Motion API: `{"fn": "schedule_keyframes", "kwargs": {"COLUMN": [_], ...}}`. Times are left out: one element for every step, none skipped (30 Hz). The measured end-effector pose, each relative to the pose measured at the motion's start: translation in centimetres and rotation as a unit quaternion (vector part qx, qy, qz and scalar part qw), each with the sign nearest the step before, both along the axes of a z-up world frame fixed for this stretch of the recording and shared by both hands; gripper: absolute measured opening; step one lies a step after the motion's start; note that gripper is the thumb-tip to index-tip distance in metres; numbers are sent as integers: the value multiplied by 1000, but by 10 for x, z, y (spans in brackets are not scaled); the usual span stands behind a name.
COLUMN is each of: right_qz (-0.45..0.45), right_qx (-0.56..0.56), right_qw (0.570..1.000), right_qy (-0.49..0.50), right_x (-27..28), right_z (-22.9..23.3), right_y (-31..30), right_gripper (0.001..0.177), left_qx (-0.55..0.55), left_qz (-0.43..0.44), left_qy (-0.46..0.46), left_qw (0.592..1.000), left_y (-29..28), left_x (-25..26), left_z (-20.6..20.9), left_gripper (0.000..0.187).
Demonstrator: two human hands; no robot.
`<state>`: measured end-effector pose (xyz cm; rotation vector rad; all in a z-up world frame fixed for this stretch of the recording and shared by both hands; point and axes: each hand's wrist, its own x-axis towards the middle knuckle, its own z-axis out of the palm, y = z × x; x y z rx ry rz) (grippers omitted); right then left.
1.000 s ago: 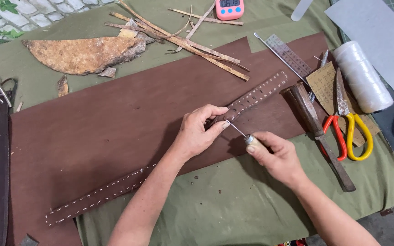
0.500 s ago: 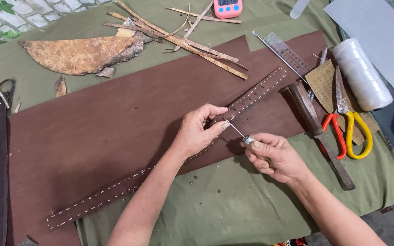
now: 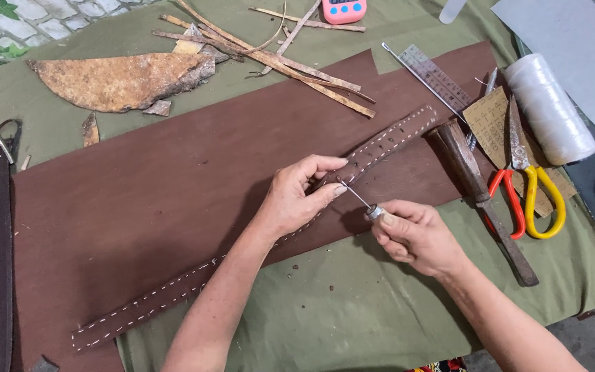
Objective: Punching holes in a leather strap with a mallet and punch, then cutting it to shape with scissors.
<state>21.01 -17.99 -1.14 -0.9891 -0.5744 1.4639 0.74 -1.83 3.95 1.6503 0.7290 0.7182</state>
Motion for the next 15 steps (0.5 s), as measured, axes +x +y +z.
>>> {"fn": "schedule_keyframes", "kwargs": {"right_qz": [-1,19,40,40,64,88,87,103,118,118,128,138,139,143,146], "right_qx": [1,-22,-44,-44,-47,-51,-51,-48,-46,-46,-48,-49,-50,-52,-55], "right_qw": [1000,996,986,986,980,973,973,967,961,961,956,950,950,948,946], "right_qy": [0,79,158,158,183,208,209,227,244,245,260,276,276,280,285], "right_x": [2,5,7,8,9,9,11,12,13,13,13,12,14,15,16], "right_z": [-2,-5,-7,-6,-5,-4,-6,-8,-10,-12,-13,-15,-16,-16,-17], "right_y": [0,1,2,2,2,2,1,0,-1,-2,-2,-2,-2,-2,-2], "right_gripper": [21,20,20,20,23,27,27,31,34,34,37,41,41,41,42], "left_qx": [1,0,1,1,-21,-43,-43,-63,-83,-84,-95,-105,-105,-88,-70], "left_qz": [-1,-32,-62,-61,-95,-129,-130,-151,-171,-171,-164,-156,-156,-142,-128], "left_qy": [0,-28,-55,-55,-77,-99,-99,-114,-129,-129,-130,-132,-132,-110,-87], "left_qw": [1000,999,997,997,992,986,986,980,973,973,973,973,973,980,986], "left_y": [1,1,2,4,5,7,8,10,11,9,8,7,6,5,4], "left_x": [0,-1,-2,-4,-5,-7,-8,-9,-10,-10,-9,-8,-8,-8,-8], "left_z": [4,9,13,10,7,3,5,8,10,4,-2,-8,-8,-7,-7], "left_gripper": [40,42,44,44,45,46,46,46,46,46,44,41,41,39,37]}}
